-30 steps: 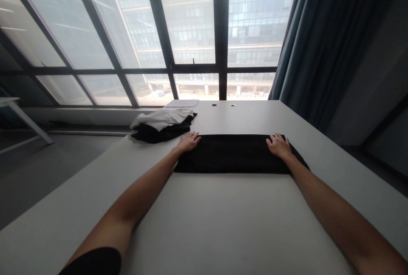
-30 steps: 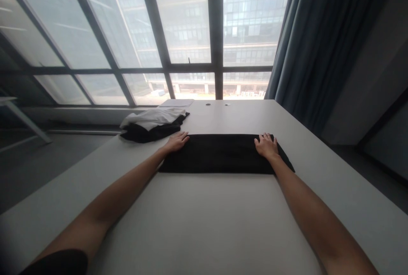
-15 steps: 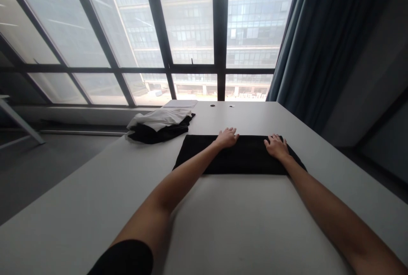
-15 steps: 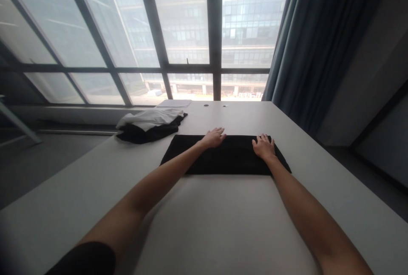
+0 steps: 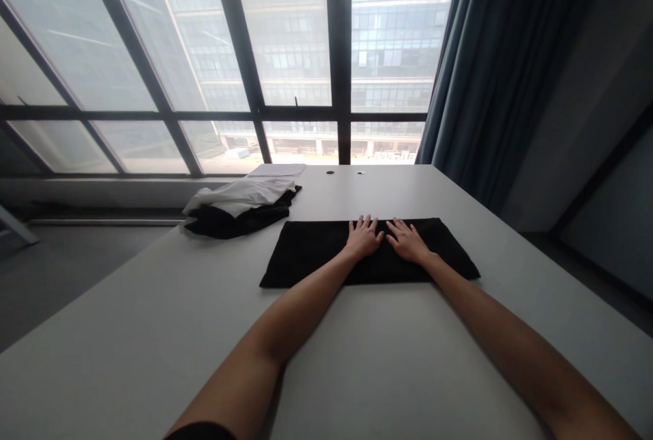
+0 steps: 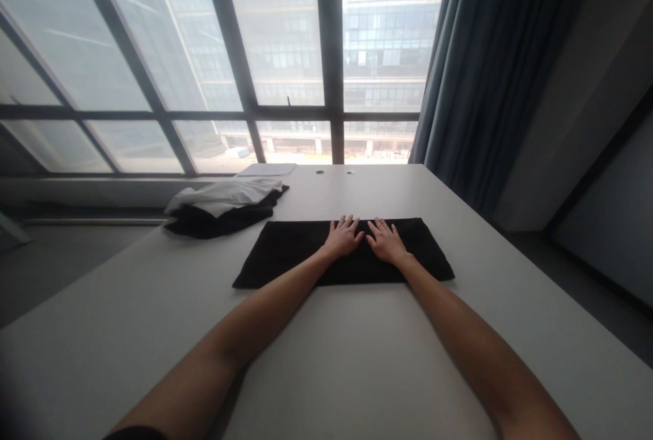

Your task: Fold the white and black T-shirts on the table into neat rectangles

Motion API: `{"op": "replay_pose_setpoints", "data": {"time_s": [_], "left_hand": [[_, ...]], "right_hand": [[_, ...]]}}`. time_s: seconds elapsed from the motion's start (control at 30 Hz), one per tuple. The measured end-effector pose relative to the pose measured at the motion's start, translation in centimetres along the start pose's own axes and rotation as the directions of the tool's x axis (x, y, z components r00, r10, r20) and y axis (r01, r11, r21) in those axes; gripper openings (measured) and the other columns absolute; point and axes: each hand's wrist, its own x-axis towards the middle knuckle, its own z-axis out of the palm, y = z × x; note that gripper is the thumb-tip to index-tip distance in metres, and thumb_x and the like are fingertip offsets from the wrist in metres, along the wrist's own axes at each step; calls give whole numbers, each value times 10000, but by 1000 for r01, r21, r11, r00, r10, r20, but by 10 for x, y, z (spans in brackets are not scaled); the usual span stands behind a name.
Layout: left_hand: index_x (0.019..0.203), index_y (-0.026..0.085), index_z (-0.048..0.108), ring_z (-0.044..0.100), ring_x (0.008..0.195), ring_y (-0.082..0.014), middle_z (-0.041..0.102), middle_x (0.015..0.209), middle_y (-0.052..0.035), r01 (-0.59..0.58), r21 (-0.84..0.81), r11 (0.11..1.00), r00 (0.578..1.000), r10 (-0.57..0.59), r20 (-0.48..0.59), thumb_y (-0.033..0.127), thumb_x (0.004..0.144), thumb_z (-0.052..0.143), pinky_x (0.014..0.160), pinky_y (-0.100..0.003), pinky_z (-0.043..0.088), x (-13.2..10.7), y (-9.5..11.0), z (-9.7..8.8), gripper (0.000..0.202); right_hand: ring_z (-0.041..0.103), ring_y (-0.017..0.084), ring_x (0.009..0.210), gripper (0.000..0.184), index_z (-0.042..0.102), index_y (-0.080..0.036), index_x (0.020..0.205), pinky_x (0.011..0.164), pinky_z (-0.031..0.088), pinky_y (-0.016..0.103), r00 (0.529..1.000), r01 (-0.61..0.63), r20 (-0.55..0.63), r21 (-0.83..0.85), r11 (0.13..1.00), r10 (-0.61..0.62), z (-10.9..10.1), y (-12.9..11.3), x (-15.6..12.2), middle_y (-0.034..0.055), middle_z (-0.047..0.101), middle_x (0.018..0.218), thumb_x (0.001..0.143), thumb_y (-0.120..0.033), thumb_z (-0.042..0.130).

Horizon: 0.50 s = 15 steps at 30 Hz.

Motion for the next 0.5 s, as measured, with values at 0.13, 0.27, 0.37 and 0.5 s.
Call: {"op": "replay_pose_setpoints", "data": {"time_s": [0.13,0.27,0.37,0.5], "left_hand": [[1587,199,288,89,1553,-274,213,1669,-95,-91,-5,996,996,91,-17,506,1027,303,1236,-546,54,-1,5,-1,639],[1555,215,370,185,1530,-329,263,1651,-116,-113,-25,993,990,115,81,572,1007,329,1205,-611,141,-1,5,4,654],[1548,217,386,169,1534,-330,250,1655,-115,-111,-24,993,989,113,97,572,1007,321,1205,-616,126,0,4,6,650],[1548,216,386,160,1536,-327,245,1657,-114,-112,-27,993,987,114,112,583,1005,307,1211,-605,113,1,4,5,660]], "right_hand": [[198,273,1536,541,428,-203,1523,1214,120,585,1000,-12,-14,43,999,13,-1,7,-3,127,278,1649,1016,-388,394],[298,248,1502,505,535,-197,1447,1230,183,477,989,-104,-77,245,964,126,-19,17,2,104,397,1599,973,-367,497],[382,225,1457,499,535,-145,1439,1208,260,349,938,-258,-145,316,913,315,-47,42,3,130,455,1559,971,-307,474],[565,321,1288,376,663,-86,1226,1082,431,395,816,-522,-56,358,774,576,-82,88,-12,229,649,1299,900,-260,598]]}}
